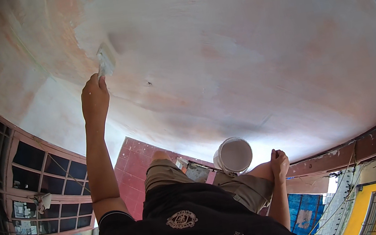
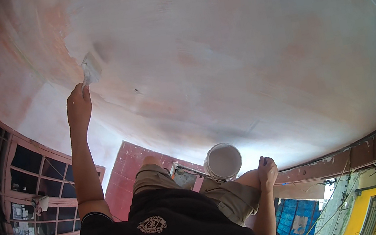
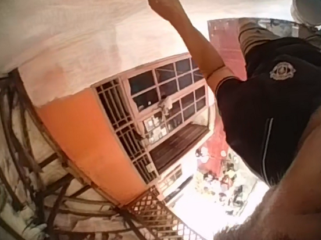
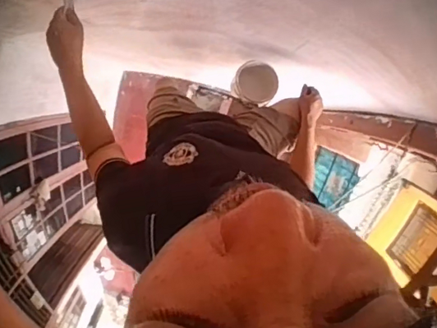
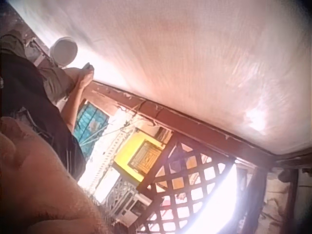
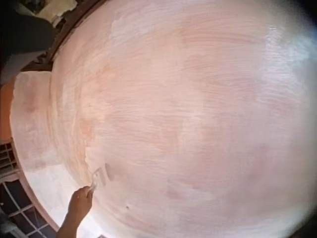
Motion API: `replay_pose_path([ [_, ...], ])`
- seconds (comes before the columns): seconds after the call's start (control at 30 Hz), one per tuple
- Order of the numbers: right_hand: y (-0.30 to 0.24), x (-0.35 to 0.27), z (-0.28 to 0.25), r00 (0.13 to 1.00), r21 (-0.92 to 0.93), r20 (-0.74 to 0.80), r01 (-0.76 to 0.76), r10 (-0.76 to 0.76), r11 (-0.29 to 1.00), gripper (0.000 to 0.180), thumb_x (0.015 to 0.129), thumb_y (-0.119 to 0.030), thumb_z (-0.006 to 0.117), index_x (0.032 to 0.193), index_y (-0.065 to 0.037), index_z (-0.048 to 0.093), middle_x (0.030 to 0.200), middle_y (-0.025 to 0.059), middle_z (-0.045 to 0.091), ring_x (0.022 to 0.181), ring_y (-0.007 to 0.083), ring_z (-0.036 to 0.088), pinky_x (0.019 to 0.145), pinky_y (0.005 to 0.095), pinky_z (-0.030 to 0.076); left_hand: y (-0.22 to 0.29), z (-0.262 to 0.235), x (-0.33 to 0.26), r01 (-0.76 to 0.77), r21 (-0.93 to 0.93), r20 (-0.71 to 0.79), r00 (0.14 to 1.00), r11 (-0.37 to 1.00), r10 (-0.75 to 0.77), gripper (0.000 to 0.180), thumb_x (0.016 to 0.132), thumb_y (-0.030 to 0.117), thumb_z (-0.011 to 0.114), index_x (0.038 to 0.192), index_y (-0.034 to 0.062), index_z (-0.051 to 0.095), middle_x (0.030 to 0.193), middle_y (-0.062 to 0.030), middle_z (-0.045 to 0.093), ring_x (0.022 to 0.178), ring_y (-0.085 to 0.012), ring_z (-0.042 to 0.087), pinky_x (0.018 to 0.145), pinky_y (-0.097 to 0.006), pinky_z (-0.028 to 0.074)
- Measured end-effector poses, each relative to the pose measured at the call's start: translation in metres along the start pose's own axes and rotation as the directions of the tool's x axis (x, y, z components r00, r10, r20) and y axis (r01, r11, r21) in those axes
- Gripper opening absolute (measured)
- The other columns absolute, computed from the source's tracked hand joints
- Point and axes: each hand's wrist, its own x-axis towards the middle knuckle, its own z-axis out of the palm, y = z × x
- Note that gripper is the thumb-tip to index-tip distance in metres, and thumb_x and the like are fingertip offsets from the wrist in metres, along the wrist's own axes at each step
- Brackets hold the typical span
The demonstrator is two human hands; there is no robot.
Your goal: The person paints a ceiling using a brush and a bucket of paint, while standing on a ladder.
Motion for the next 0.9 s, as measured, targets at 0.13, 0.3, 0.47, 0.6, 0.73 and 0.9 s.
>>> replay_pose_path([
  [0.13,-0.002,0.006,0.001,1.0,0.011,0.015,0.011,-0.011,1.0,0.033,0.098,-0.028,0.062,0.09,0.002,0.072,0.088,0.0223,0.071,0.082,0.0414,0.069,0.076,0.0486,0.054,0.043,0.018,-0.005,-0.101,-0.024,-0.009,0.995,0.995,0.101,0.027,0.103,0.018,0.056,0.116,-0.0028,0.066,0.1,-0.0274,0.071,0.095,-0.0458,0.067,0.081,-0.05,0.053],
  [0.3,-0.001,0.003,0.005,1.0,-0.003,0.004,-0.003,0.003,1.0,0.035,0.098,-0.031,0.062,0.09,0.002,0.073,0.087,0.0237,0.072,0.081,0.0437,0.069,0.075,0.0492,0.053,0.144,0.035,-0.077,-0.318,-0.043,0.07,0.945,0.947,0.32,0.032,0.104,0.019,0.054,0.122,-0.0083,0.055,0.095,-0.0226,0.068,0.078,-0.0365,0.072,0.066,-0.042,0.06],
  [0.47,0.007,0.004,0.013,1.0,-0.038,0.009,0.028,-0.028,0.999,0.037,0.099,-0.033,0.062,0.091,0.002,0.073,0.087,0.0231,0.072,0.081,0.0429,0.069,0.074,0.0498,0.053,0.186,0.038,-0.132,-0.411,-0.512,0.183,0.805,0.754,0.564,0.03,0.101,0.017,0.06,0.123,-0.0033,0.055,0.09,-0.0173,0.065,0.069,-0.0347,0.068,0.06,-0.043,0.057],
  [0.6,0.011,0.003,0.018,0.998,-0.045,0.055,0.026,-0.023,0.999,0.038,0.1,-0.033,0.062,0.094,0.002,0.073,0.088,0.0226,0.073,0.08,0.0414,0.07,0.074,0.0495,0.052,0.196,0.063,-0.164,-0.402,-0.656,0.261,0.673,0.639,0.692,0.023,0.102,0.019,0.059,0.115,-0.0009,0.058,0.088,-0.0158,0.065,0.072,-0.0341,0.069,0.062,-0.043,0.057],
  [0.73,0.022,-0.002,0.023,0.998,-0.007,-0.015,0.053,-0.053,0.999,0.039,0.1,-0.034,0.061,0.096,0.003,0.073,0.088,0.0223,0.073,0.079,0.0392,0.07,0.073,0.0476,0.053,0.181,0.096,-0.183,-0.267,-0.732,0.389,0.591,0.627,0.706,0.022,0.103,0.02,0.057,0.111,-0.0007,0.06,0.092,-0.0178,0.068,0.077,-0.0376,0.07,0.071,-0.048,0.057],
  [0.9,0.022,-0.007,0.025,0.956,0.087,-0.189,0.242,-0.223,0.966,0.026,0.101,-0.021,0.064,0.095,0.002,0.075,0.087,0.0185,0.074,0.076,0.0321,0.071,0.071,0.0414,0.056,0.147,0.152,-0.213,-0.109,-0.698,0.523,0.597,0.707,0.608,0.025,0.101,0.018,0.054,0.113,-0.0042,0.053,0.092,-0.0236,0.069,0.081,-0.0423,0.069,0.074,-0.051,0.055],
])
